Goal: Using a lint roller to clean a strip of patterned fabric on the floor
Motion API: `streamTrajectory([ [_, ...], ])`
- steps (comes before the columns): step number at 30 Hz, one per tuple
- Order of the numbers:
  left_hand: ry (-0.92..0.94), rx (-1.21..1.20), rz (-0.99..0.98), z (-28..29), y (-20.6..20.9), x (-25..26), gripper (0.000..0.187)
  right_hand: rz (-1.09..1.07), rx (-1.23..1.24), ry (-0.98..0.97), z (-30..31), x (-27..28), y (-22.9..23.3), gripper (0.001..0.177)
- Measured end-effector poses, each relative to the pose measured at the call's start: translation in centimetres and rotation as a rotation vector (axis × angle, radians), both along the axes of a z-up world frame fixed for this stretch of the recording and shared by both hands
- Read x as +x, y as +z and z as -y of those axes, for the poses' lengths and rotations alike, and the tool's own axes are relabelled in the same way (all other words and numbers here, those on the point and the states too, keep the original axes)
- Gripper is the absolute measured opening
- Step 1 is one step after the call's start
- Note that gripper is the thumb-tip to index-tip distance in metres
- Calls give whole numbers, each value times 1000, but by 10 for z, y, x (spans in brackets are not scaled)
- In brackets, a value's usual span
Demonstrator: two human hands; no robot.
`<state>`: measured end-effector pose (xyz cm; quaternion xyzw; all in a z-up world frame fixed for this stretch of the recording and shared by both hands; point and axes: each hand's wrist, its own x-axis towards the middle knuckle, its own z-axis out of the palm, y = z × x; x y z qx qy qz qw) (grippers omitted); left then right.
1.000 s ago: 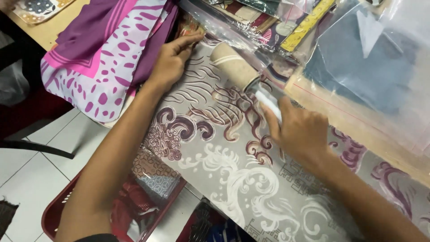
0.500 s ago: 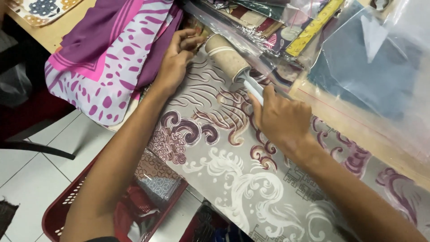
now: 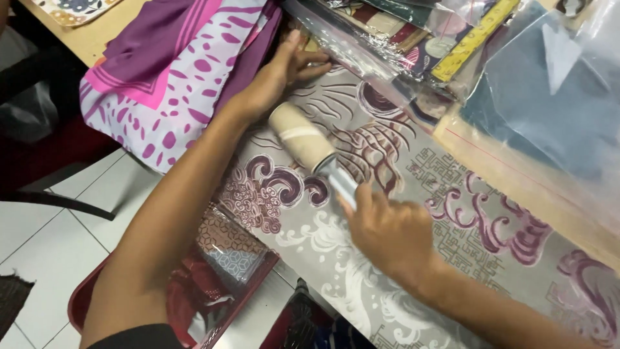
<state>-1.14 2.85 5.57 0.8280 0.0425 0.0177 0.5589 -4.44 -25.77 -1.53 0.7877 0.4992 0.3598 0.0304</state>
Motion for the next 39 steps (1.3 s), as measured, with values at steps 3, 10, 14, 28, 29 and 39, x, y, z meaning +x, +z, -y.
streamTrajectory([
  [3, -51, 0, -79, -4, 4, 4, 117, -65, -11, 60, -4, -23, -4, 42],
  [10, -87, 180, -230, 9, 33, -7, 119, -201, -19, 323, -12, -63, -4, 35],
  [14, -76, 295, -325, 16, 40, -12, 114, -306, 24, 336, -9, -63, 15, 37],
  [28, -116, 358, -298, 16, 36, -9, 107, -262, -6, 336, 15, -80, -13, 30],
  [29, -125, 371, -298, 17, 36, -9, 108, -382, 5, 397, 17, -86, -9, 31],
  [39, 23, 395, 203, -9, -27, 0, 44, -583, 54, 252, 76, -41, 15, 29],
])
